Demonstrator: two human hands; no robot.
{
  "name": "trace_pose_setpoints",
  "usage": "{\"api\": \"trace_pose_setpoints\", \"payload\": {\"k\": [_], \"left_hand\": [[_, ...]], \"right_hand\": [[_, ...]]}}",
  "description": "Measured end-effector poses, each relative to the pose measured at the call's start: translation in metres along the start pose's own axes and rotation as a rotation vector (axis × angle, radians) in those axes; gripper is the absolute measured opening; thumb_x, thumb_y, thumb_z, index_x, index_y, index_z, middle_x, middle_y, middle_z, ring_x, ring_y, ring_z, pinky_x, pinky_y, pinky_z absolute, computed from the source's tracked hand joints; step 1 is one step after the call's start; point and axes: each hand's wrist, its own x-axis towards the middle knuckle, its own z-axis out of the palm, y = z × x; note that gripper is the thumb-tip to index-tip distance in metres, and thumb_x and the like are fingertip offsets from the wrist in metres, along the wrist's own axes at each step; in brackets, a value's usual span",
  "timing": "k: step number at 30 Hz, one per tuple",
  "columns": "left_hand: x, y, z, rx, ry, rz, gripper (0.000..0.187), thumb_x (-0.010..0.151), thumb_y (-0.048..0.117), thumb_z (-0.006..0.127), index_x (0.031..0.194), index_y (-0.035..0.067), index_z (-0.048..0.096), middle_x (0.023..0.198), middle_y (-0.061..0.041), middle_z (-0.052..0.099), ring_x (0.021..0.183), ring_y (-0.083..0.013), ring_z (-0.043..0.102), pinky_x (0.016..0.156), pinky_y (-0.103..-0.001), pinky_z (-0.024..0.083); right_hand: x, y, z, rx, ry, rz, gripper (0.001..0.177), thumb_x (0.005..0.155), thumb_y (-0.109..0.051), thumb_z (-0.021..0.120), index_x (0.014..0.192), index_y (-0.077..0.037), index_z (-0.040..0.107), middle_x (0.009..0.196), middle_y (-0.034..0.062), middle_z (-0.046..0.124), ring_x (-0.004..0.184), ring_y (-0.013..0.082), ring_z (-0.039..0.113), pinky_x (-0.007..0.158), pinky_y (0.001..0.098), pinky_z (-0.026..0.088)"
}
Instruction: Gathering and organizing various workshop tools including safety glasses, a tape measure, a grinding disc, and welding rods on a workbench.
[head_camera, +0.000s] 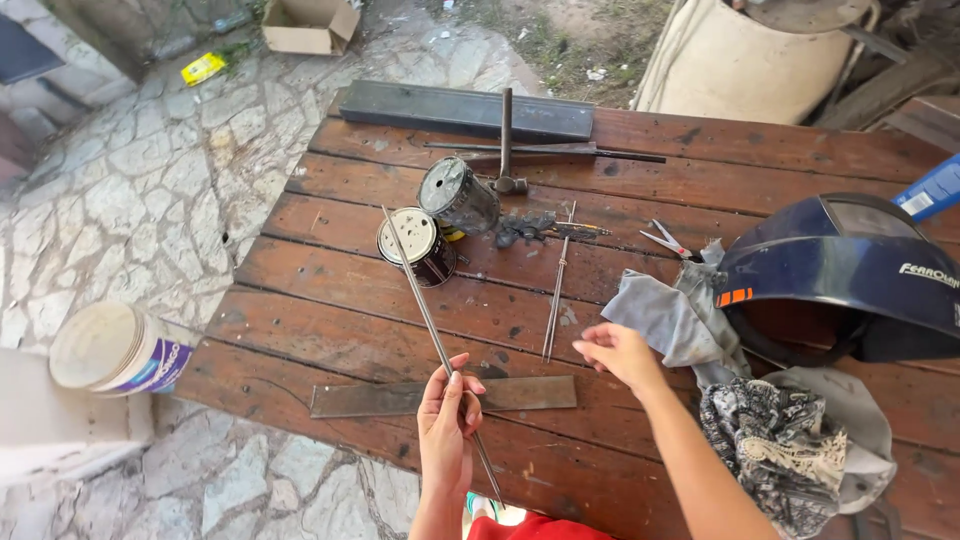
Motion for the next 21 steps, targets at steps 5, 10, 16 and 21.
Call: {"api": "trace_pose_setpoints", "payload": {"k": [5,10,16,21], "left_hand": [[0.021,0.023,-0.029,-0.003,-0.016,0.016,0.029,0.106,0.013,0.052,0.127,0.000,0.066,0.079,-0.010,0.061,0.050,-0.0079,0.032,0.045,-0.022,0.021],[0.039,0.048,-0.059,0.006,-0.014,-0.006,0.030,0.107,0.014,0.051,0.128,0.000,0.067,0.079,-0.010,0.062,0.050,-0.0095,0.031,0.046,-0.024,0.022],[0.060,0.071,-0.069,-0.011,-0.084,-0.029,0.028,0.108,0.015,0.051,0.126,0.002,0.068,0.078,-0.009,0.061,0.051,-0.0089,0.031,0.047,-0.023,0.021],[0.071,0.074,-0.062,-0.023,-0.175,-0.074,0.029,0.108,0.012,0.050,0.128,0.001,0.068,0.080,-0.010,0.062,0.052,-0.0098,0.032,0.048,-0.024,0.023]], "right_hand": [[0.100,0.013,0.062,-0.428,0.369,-0.067,0.047,0.081,-0.053,0.080,0.104,-0.013,0.073,0.098,0.0012,0.077,0.094,0.0242,0.071,0.081,0.0402,0.053],[0.122,0.009,0.086,-0.582,0.480,0.014,0.044,0.084,-0.048,0.080,0.106,-0.010,0.074,0.103,0.0118,0.078,0.099,0.0364,0.072,0.081,0.0475,0.057],[0.100,-0.018,0.085,-0.590,0.390,0.221,0.035,0.091,-0.035,0.067,0.070,-0.007,0.073,0.062,0.0066,0.074,0.059,0.0226,0.071,0.068,0.0368,0.057],[0.048,-0.014,0.085,-0.280,0.318,0.337,0.025,0.088,-0.030,0.068,0.081,-0.006,0.071,0.073,0.0090,0.076,0.055,0.0151,0.060,0.052,0.0246,0.053]]}}
